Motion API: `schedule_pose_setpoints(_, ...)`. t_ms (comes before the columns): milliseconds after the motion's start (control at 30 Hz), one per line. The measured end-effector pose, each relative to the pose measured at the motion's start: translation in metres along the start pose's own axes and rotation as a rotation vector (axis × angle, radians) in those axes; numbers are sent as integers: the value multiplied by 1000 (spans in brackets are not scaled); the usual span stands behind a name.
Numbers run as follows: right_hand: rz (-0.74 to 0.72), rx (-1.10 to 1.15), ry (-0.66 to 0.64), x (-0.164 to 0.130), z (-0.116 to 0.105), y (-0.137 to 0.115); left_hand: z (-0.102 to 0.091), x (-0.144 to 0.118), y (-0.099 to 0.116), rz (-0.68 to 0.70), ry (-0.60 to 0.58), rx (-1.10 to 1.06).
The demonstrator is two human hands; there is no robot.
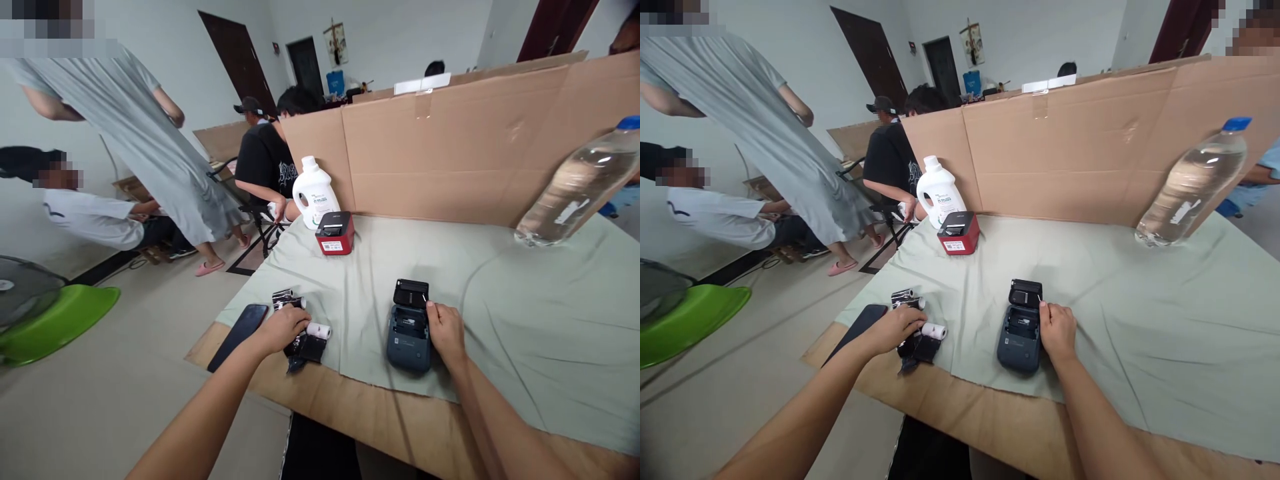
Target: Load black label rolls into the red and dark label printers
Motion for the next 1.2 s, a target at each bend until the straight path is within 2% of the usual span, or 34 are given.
schedule_pose_setpoints(200, -4, -3, -10, 0, 1, 0, 7, -10, -18, -114, -30, 168)
schedule_pose_setpoints(300, 0, -12, -8, 0, 2, 0, 11, -15, -14, -77, -52, 200)
schedule_pose_setpoints(467, 9, -22, -8, -1, 1, -1, 8, -23, 0, -40, 35, 248)
schedule_pose_setpoints(600, 38, -37, -16, -1, 1, -1, 6, -31, 15, 39, 16, 108)
schedule_pose_setpoints(733, 49, -50, -33, -2, 3, -1, 3, -46, 27, 28, -161, -150)
schedule_pose_setpoints(833, 45, -47, -27, -1, 2, -1, -7, -53, 56, 99, -257, -347)
schedule_pose_setpoints(900, 42, -41, -25, -1, 2, -2, -17, -50, 87, 230, -243, -488)
schedule_pose_setpoints(1033, 46, -42, -30, -1, 2, -1, -35, -26, 139, 432, -35, -822)
schedule_pose_setpoints(1133, 39, -48, -26, -1, 2, -2, -26, -2, 166, 504, 78, -975)
schedule_pose_setpoints(1200, 39, -50, -16, -1, 1, -3, -15, 13, 179, 537, 146, -974)
Point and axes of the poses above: each hand's wrist, its own x-axis towards the middle knuckle, its own z-axis out of the palm, y = z × x, the point moved 10 cm from there along x, towards the middle knuckle, and after that the axes turned 1 degree about -y, right-handed, at the moved point
